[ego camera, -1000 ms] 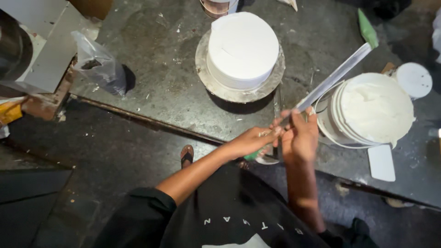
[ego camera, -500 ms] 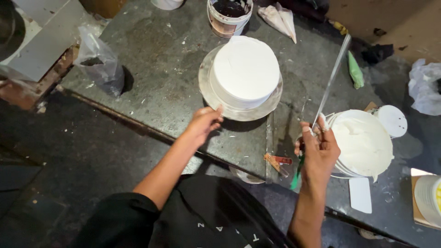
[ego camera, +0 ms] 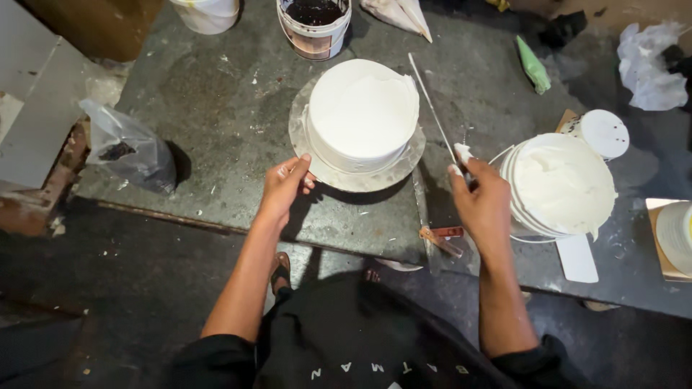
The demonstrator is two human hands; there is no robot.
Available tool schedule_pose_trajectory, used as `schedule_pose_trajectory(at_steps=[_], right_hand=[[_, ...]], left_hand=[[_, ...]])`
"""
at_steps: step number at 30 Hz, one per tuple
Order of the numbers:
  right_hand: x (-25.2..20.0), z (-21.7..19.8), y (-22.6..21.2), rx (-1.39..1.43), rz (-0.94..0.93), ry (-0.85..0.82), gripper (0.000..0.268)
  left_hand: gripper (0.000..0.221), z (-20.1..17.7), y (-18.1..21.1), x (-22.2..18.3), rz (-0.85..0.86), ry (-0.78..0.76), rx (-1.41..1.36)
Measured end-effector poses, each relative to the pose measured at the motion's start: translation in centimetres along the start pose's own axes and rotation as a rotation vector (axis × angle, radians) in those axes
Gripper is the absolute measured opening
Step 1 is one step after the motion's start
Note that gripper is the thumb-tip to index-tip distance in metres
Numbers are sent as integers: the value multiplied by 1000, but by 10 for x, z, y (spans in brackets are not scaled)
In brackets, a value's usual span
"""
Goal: The person applies and smooths frosting onto a cake on a rotating stand using long metal spatulas and scrapers, while scooping extra cream from a large plastic bucket.
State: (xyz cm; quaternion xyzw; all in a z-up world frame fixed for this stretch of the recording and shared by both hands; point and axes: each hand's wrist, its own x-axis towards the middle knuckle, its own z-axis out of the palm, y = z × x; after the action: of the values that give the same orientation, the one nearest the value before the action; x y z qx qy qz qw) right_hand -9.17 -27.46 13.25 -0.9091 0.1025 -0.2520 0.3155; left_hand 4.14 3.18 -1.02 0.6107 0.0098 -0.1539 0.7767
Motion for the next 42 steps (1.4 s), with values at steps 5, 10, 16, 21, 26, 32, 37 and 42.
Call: schedule_pose_trajectory(at_steps=[5,10,16,21,26,32,37,42], right_hand=[[11,8,-6,-53,16,-5,25],[13,12,-3,-43,7,-23,22],[16,14,-10,-24,18,-46,22],[16,25,-30,-56,-49,-74,19],[13,35,-49,16,-70,-193,18],[11,44,-57,758,398,-542,30],[11,22,-46,895,379,-230,54],[-5,22,-32,1062,416,121,36]], left_hand=[[35,-2,0,2,-19,-12,11],[36,4,-4,-3,-31,11,-41],[36,3,-3,-4,-17,-8,-38],[38,1,-2,-2,-24,-5,-26],[38,2,-4,-2,-27,-22,-42],[38,2,-18,7,47,85,-60],[62,29,-35,-31,-335,-57,-95],[58,93,6,-89,-332,-675,251]])
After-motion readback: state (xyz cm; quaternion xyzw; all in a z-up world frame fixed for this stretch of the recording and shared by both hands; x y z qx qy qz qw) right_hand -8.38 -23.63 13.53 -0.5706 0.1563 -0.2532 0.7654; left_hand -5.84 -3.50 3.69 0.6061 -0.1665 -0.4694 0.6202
